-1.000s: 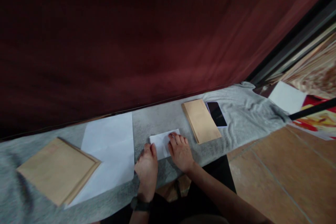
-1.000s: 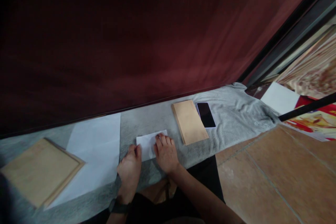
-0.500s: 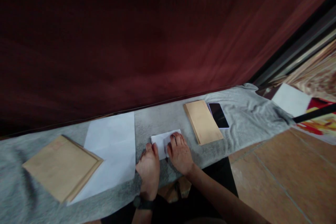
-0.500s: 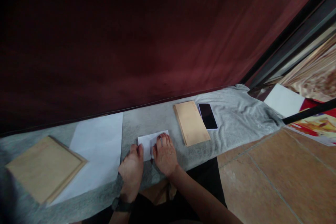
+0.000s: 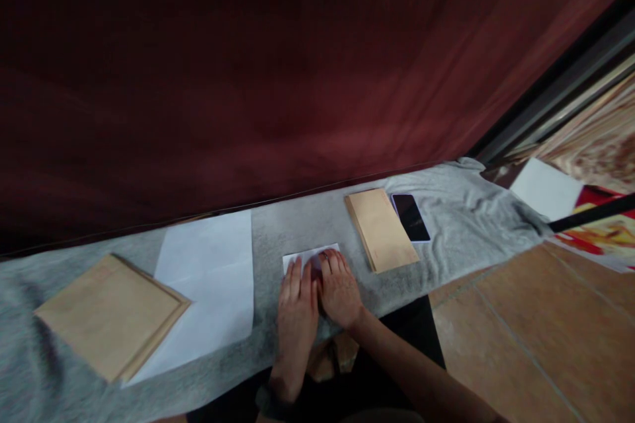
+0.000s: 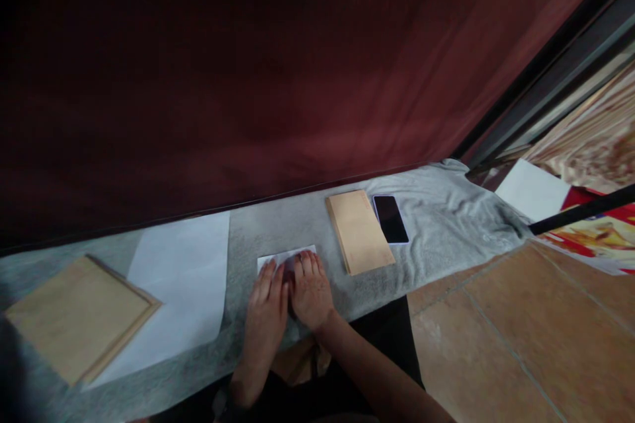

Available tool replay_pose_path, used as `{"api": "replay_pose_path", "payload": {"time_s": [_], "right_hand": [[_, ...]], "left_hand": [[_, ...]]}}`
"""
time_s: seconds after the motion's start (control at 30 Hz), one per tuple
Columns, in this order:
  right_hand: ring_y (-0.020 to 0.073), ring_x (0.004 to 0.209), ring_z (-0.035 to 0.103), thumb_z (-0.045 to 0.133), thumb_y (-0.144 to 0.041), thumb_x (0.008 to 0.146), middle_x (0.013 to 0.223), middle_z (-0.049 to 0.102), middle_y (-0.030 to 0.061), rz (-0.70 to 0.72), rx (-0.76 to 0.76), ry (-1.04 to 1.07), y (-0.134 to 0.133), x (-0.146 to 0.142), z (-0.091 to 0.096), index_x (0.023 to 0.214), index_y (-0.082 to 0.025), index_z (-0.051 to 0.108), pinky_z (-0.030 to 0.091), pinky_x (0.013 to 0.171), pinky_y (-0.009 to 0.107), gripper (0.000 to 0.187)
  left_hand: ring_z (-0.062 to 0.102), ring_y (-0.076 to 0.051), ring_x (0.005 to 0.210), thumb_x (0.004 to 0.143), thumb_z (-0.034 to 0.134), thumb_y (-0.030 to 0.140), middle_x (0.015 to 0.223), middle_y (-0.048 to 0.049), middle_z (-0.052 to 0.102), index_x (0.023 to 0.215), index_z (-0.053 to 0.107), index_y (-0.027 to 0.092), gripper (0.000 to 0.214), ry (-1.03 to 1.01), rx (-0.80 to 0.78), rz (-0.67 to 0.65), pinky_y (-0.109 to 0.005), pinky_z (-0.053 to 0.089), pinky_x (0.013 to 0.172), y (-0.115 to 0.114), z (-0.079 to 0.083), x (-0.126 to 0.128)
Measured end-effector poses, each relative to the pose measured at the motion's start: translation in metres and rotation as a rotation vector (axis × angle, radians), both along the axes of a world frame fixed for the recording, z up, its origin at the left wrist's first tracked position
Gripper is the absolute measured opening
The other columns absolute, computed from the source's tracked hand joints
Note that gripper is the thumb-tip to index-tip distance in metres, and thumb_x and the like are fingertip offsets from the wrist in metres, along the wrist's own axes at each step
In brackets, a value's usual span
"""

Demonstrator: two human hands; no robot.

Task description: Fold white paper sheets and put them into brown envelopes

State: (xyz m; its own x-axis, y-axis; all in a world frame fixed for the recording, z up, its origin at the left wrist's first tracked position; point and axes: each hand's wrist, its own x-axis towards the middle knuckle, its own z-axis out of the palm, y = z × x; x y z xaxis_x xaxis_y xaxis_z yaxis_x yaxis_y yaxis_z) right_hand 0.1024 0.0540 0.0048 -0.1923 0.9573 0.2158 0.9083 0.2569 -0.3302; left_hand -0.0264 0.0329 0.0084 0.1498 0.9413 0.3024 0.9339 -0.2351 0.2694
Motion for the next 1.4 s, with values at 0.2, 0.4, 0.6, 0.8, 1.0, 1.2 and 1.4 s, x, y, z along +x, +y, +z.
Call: {"api": "replay_pose_path", "payload": {"time_s": [0.2, 0.4, 0.6, 0.8, 1.0, 1.2, 1.4], "right_hand": [[0.0261, 0.144, 0.041, 0.047, -0.017, 0.099, 0.148, 0.052, 0.0204, 0.010, 0.014, 0.002, 0.000, 0.003, -0.002, 0.145, -0.006, 0.048, 0.034, 0.120, 0.045, 0.047], [0.0259, 0.148, 0.036, 0.043, -0.029, 0.104, 0.157, 0.043, 0.0159, -0.026, 0.069, -0.034, -0.006, 0.014, -0.005, 0.155, -0.008, 0.036, 0.032, 0.120, 0.046, 0.055], [0.0255, 0.148, 0.037, 0.040, -0.030, 0.106, 0.159, 0.040, 0.0141, -0.084, 0.070, -0.064, -0.013, 0.032, -0.010, 0.156, -0.007, 0.034, 0.030, 0.121, 0.045, 0.055], [0.0294, 0.150, 0.033, 0.040, -0.026, 0.104, 0.160, 0.037, 0.0181, -0.145, 0.035, -0.039, -0.011, 0.018, 0.007, 0.153, -0.003, 0.039, 0.030, 0.121, 0.046, 0.054], [0.0226, 0.149, 0.034, 0.042, -0.032, 0.106, 0.159, 0.042, 0.0113, 0.181, 0.054, 0.050, -0.004, -0.012, 0.013, 0.151, -0.012, 0.046, 0.031, 0.123, 0.041, 0.050], [0.0245, 0.149, 0.034, 0.043, -0.037, 0.106, 0.160, 0.039, 0.0135, 0.118, 0.081, -0.022, 0.000, 0.011, -0.006, 0.153, -0.011, 0.042, 0.029, 0.123, 0.044, 0.054], [0.0260, 0.150, 0.033, 0.039, -0.037, 0.106, 0.159, 0.040, 0.0164, 0.026, 0.105, -0.071, -0.003, 0.030, -0.015, 0.156, -0.006, 0.035, 0.029, 0.122, 0.045, 0.059]], "left_hand": [[0.026, -0.028, 0.153, 0.103, 0.031, 0.032, 0.161, -0.0186, 0.036, 0.154, 0.036, 0.009, 0.056, 0.043, -0.074, 0.074, -0.052, 0.029, 0.123, -0.006, -0.010, 0.006], [0.019, -0.032, 0.155, 0.103, 0.034, 0.030, 0.166, -0.0204, 0.022, 0.155, 0.034, 0.012, 0.056, 0.083, -0.059, 0.150, -0.055, 0.027, 0.122, -0.011, -0.005, 0.012], [0.024, -0.034, 0.153, 0.103, 0.037, 0.031, 0.164, -0.0235, 0.028, 0.154, 0.037, 0.010, 0.056, 0.086, -0.053, 0.161, -0.055, 0.029, 0.121, -0.009, -0.005, 0.014], [0.026, -0.035, 0.153, 0.101, 0.039, 0.029, 0.163, -0.0240, 0.029, 0.154, 0.037, 0.009, 0.056, 0.088, 0.003, 0.152, -0.057, 0.031, 0.120, -0.009, -0.010, 0.013], [0.021, -0.032, 0.154, 0.094, 0.038, 0.013, 0.165, -0.0204, 0.027, 0.154, 0.037, 0.010, 0.060, 0.124, -0.008, 0.087, -0.055, 0.031, 0.121, -0.012, -0.014, 0.005], [0.022, -0.032, 0.154, 0.099, 0.035, 0.021, 0.165, -0.0200, 0.024, 0.156, 0.031, 0.010, 0.059, 0.042, 0.017, 0.122, -0.056, 0.029, 0.122, -0.010, -0.015, 0.010], [0.034, -0.033, 0.149, 0.102, 0.037, 0.036, 0.161, -0.0236, 0.033, 0.159, 0.022, 0.007, 0.066, -0.062, 0.028, 0.191, -0.054, 0.034, 0.120, -0.012, -0.015, 0.002]]}}
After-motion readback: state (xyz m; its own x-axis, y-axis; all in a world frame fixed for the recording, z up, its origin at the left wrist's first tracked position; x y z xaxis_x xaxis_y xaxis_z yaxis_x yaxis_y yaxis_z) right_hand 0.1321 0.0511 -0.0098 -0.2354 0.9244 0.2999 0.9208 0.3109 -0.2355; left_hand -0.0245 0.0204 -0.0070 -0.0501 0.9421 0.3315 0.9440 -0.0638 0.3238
